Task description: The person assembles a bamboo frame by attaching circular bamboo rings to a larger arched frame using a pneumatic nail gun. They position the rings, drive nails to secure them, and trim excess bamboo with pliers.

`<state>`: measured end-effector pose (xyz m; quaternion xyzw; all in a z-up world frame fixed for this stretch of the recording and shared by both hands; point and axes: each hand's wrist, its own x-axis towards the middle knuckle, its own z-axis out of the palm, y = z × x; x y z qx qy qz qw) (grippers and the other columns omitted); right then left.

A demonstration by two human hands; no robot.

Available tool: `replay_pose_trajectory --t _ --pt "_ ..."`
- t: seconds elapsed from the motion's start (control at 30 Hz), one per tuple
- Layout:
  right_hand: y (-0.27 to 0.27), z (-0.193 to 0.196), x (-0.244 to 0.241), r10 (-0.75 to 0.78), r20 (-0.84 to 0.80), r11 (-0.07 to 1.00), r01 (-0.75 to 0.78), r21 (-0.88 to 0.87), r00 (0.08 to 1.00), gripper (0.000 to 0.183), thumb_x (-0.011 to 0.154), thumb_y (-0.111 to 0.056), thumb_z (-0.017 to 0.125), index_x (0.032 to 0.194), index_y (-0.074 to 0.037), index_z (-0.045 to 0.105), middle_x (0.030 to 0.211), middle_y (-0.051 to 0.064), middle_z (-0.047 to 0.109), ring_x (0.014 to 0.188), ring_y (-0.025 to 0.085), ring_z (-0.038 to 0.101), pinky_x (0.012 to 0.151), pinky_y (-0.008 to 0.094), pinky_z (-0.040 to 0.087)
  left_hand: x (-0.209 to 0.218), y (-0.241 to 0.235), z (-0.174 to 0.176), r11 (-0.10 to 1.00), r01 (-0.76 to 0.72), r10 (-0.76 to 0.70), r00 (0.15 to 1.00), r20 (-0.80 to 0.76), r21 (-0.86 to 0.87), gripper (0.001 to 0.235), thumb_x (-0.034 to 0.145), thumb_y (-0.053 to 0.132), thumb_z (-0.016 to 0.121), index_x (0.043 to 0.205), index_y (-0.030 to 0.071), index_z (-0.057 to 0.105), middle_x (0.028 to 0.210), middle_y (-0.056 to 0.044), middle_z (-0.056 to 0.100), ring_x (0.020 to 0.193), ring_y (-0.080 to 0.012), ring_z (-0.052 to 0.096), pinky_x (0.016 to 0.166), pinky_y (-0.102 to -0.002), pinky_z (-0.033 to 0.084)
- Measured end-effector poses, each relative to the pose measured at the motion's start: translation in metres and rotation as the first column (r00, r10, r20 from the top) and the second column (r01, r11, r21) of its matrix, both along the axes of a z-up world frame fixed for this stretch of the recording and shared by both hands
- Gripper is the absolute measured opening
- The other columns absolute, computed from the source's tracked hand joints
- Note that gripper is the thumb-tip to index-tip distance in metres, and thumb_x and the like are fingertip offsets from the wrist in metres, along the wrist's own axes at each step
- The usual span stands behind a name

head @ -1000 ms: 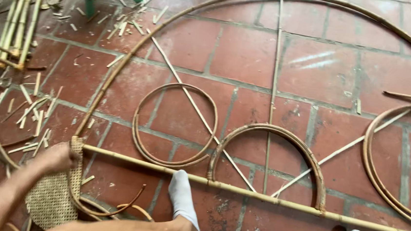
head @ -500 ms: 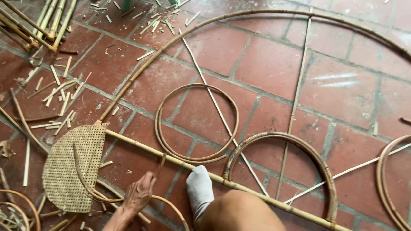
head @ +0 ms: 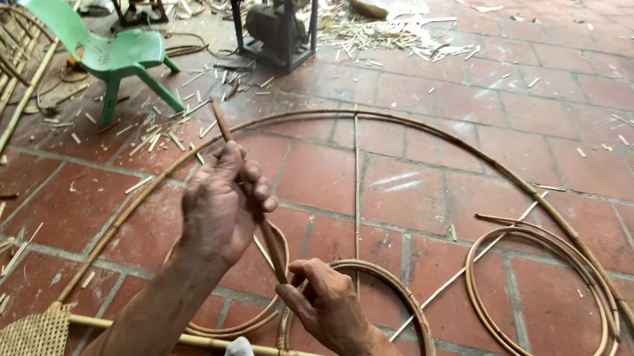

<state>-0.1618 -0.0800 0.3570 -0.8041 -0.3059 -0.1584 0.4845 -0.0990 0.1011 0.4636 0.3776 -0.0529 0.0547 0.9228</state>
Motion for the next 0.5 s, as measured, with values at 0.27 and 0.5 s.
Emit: replay_pose_trajectory --t 0.27,0.5 --pt "-0.004 -0.010 -0.016 -0.009 0.104 1.000 0.009 -0.003 0.995 0.006 0.096 -0.003 0.068 0.099 0.000 0.063 0.074 0.012 0.064 0.060 0.023 0.065 0.050 0.036 0.050 0.003 -0.024 -0.022 0.969 0.001 0.013 0.998 -0.058 0.247 0.022 0.105 0.029 0.047 0.104 0.007 0.051 0.074 -0.003 0.058 0.063 -0.0159 0.065 0.055 -0.037 0.060" --pt "-0.031 -0.028 0.003 0.161 -0.631 0.972 -0.011 0.235 0.759 0.016 0.104 -0.011 0.056 0.093 -0.001 0.062 0.063 0.008 0.062 0.048 0.014 0.058 0.043 0.031 0.049 0.011 -0.004 -0.056 0.834 -0.024 0.102 0.988 -0.113 0.551 0.020 0.105 0.025 0.051 0.105 0.005 0.054 0.071 -0.005 0.057 0.060 -0.0178 0.065 0.055 -0.036 0.063"
